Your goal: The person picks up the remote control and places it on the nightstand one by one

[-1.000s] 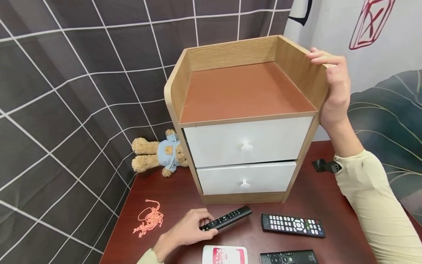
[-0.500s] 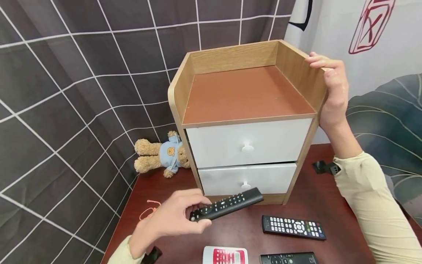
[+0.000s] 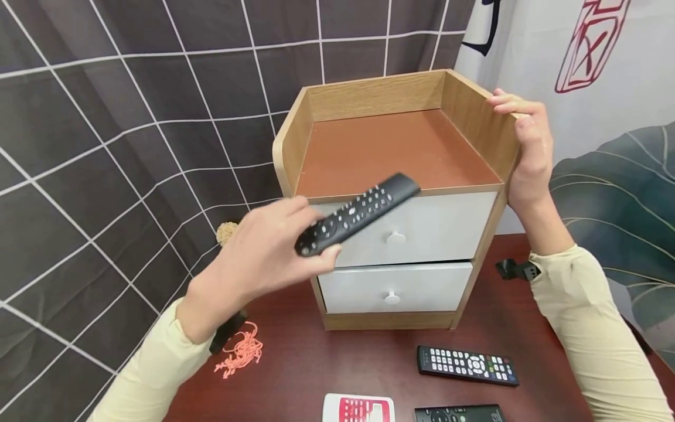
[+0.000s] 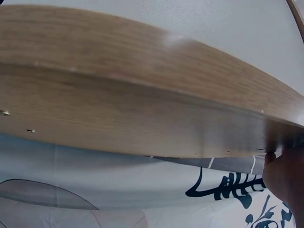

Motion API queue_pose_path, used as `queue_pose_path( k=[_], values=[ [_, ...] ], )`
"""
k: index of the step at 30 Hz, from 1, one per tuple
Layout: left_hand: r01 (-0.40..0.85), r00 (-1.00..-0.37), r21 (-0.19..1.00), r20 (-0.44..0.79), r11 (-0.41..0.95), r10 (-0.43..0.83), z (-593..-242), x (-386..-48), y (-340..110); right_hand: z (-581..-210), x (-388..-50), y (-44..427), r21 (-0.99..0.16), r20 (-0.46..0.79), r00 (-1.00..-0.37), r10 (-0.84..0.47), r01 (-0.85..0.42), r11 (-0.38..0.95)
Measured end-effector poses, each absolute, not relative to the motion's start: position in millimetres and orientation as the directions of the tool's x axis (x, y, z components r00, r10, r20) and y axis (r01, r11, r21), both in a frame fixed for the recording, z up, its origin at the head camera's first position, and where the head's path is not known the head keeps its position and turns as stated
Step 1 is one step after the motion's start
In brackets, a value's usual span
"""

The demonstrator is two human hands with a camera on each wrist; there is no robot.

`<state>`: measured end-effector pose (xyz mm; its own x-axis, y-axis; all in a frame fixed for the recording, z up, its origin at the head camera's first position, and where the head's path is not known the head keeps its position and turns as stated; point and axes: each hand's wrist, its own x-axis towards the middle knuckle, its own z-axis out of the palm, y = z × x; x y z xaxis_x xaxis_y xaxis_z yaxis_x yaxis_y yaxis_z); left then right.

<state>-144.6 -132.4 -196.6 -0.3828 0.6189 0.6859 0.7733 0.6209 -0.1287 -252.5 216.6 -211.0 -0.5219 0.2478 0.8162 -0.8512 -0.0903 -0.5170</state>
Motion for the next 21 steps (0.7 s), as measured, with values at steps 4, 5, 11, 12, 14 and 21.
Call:
queue_pose_path(
  k=[4,5,11,12,14,21],
  values=[
    [0.598,-0.448,-0.182,0.731,0.780,0.514,-179.7,-152.8,-110.0,-210.9,-252.1,217.1,-0.515,0.815,-0.521,0.254,-0.852,-0.094],
    [0.555,-0.482,-0.176,0.728,0.813,0.487,-175.2,-155.3,-104.0,-210.7,-252.3,216.9,-0.516,0.815,-0.521,0.253,-0.852,-0.091],
    [0.348,-0.675,-0.163,0.639,0.923,0.368,-150.3,-171.8,-75.5,-210.7,-254.2,215.3,-0.523,0.813,-0.528,0.246,-0.848,-0.088],
    [0.327,-0.690,-0.173,0.628,0.929,0.360,-147.4,-174.7,-72.6,-210.9,-254.1,215.2,-0.525,0.812,-0.530,0.245,-0.846,-0.089],
    [0.281,-0.718,-0.194,0.607,0.940,0.340,-142.6,-180.1,-67.7,-211.3,-253.6,215.0,-0.529,0.809,-0.535,0.244,-0.843,-0.093],
    [0.171,-0.830,-0.179,0.503,0.969,0.240,-131.1,-199.4,-56.7,-210.9,-251.3,216.0,-0.536,0.803,-0.542,0.246,-0.839,-0.099]
  ],
)
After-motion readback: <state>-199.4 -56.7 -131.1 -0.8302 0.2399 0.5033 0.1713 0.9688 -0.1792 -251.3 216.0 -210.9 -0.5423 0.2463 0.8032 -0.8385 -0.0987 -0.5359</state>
